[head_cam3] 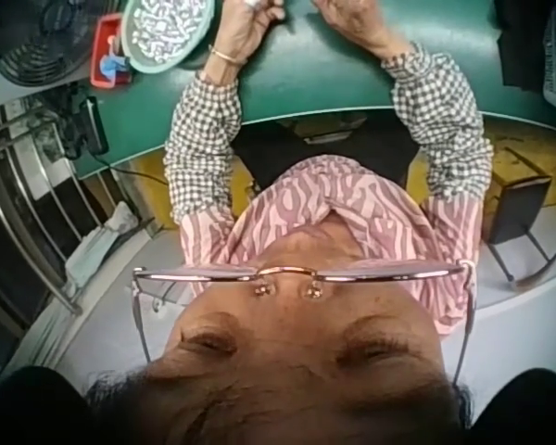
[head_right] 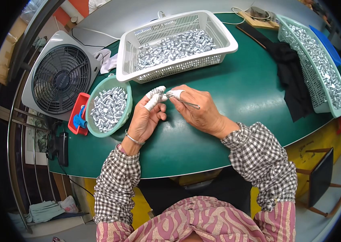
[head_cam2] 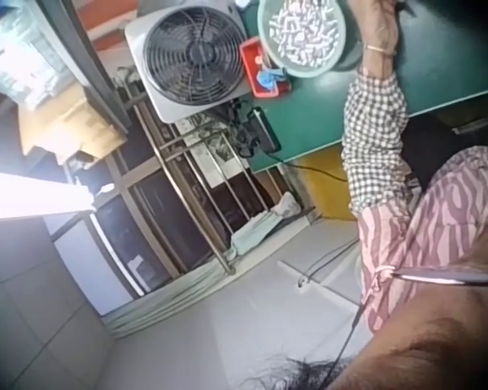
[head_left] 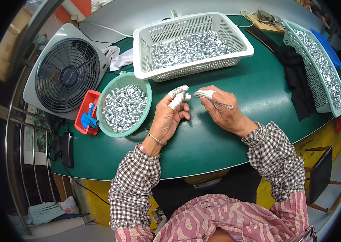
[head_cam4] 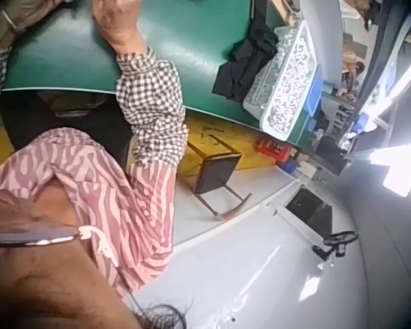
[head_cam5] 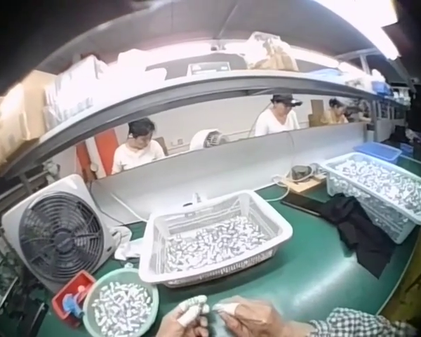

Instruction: Assembling small metal components into white plastic housings using a precision tool at a workbench.

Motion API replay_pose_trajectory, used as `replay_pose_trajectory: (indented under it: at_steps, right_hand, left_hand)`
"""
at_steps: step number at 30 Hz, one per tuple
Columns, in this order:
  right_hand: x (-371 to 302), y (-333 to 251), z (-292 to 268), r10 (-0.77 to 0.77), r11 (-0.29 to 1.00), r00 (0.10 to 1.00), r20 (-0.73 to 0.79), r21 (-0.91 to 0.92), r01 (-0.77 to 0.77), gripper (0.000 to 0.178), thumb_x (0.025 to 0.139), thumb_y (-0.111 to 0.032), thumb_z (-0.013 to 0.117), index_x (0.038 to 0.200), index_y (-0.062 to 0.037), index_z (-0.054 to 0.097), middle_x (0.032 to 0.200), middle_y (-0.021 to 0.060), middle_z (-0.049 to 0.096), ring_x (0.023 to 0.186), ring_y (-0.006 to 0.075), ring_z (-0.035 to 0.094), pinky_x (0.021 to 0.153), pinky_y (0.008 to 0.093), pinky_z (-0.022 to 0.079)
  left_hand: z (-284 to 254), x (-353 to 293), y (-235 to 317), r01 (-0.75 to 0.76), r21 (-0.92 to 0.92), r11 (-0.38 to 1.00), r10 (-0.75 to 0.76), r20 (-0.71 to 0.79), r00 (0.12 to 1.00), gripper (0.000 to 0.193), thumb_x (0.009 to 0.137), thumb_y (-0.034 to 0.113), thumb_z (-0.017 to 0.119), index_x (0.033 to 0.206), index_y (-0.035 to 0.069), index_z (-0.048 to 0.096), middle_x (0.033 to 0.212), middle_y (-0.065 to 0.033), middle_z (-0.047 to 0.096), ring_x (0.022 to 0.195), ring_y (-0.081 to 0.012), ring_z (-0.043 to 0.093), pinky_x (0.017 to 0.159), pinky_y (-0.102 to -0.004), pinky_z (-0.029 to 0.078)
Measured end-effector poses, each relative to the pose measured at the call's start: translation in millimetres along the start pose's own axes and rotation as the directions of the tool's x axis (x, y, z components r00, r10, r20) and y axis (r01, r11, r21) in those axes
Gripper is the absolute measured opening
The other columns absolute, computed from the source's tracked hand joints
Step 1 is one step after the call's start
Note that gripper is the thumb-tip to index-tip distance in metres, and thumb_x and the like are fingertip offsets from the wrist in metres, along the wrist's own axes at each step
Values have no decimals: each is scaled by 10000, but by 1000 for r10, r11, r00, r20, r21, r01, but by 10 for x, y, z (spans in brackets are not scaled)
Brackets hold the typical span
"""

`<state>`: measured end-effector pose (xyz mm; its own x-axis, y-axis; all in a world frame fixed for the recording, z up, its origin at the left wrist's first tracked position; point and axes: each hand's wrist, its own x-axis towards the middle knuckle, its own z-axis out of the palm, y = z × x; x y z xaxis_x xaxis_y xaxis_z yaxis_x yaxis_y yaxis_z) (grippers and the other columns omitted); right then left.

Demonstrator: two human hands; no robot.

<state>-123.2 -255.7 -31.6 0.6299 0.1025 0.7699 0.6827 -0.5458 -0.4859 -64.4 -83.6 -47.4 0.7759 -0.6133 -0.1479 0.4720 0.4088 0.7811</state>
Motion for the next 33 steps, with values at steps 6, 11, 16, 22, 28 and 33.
replay_pose_trajectory:
  at_steps: [6, 11, 16, 22, 28, 33]
  right_hand:
    - [-1, 0, 13, 23, 1000, 1000, -4, 16, -23, 113, 798, 12, 580, 909, 31, 571, 884, 157, 609, 616, 221, 589, 509, 276, 453]
    - [-7, 15, 16, 17, 1000, 1000, 3, -1, -17, 115, 797, 8, 584, 910, 28, 572, 882, 155, 608, 619, 223, 589, 511, 276, 454]
    - [-7, 19, 20, 15, 1000, 1000, 5, -14, -15, 117, 794, 7, 588, 908, 27, 571, 875, 152, 608, 617, 227, 590, 510, 281, 455]
    - [-5, 34, 35, -4, 999, 1000, 29, -44, 5, 125, 773, 19, 597, 896, 25, 571, 856, 147, 605, 614, 232, 590, 508, 292, 457]
    - [0, -12, 11, 42, 999, 996, 77, -31, -40, 122, 740, 39, 599, 855, 21, 564, 814, 134, 594, 589, 238, 576, 498, 298, 450]
    - [-12, -27, 15, 86, 994, 993, 85, -69, -80, 66, 749, 33, 577, 751, 13, 514, 674, 126, 527, 520, 258, 514, 456, 334, 395]
  left_hand:
    - [26, -6, 9, -2, 44, 999, 2, 8, 1000, 289, 880, 101, 517, 1154, 14, 490, 957, -72, 575, 699, -105, 555, 544, -232, 517]
    - [44, -14, 16, 7, 62, 998, -7, 7, 1000, 285, 877, 92, 517, 1149, 8, 490, 955, -77, 579, 701, -108, 566, 546, -231, 525]
    - [56, -20, 19, 5, 58, 998, -5, 6, 1000, 287, 875, 89, 518, 1147, 3, 489, 950, -79, 579, 703, -113, 571, 542, -231, 527]
    - [78, -26, 10, -50, 112, 992, 53, -26, 998, 263, 865, 70, 529, 1118, 1, 503, 948, -78, 574, 675, -111, 556, 519, -229, 520]
    - [155, -72, 8, -203, 385, 900, 233, -31, 972, 256, 872, 86, 520, 1112, -1, 501, 946, -66, 563, 698, -113, 542, 493, -224, 494]
    - [193, -86, 14, -217, 348, 912, 243, -32, 970, 256, 892, 133, 499, 1110, -2, 498, 927, -64, 564, 681, -113, 537, 484, -230, 486]
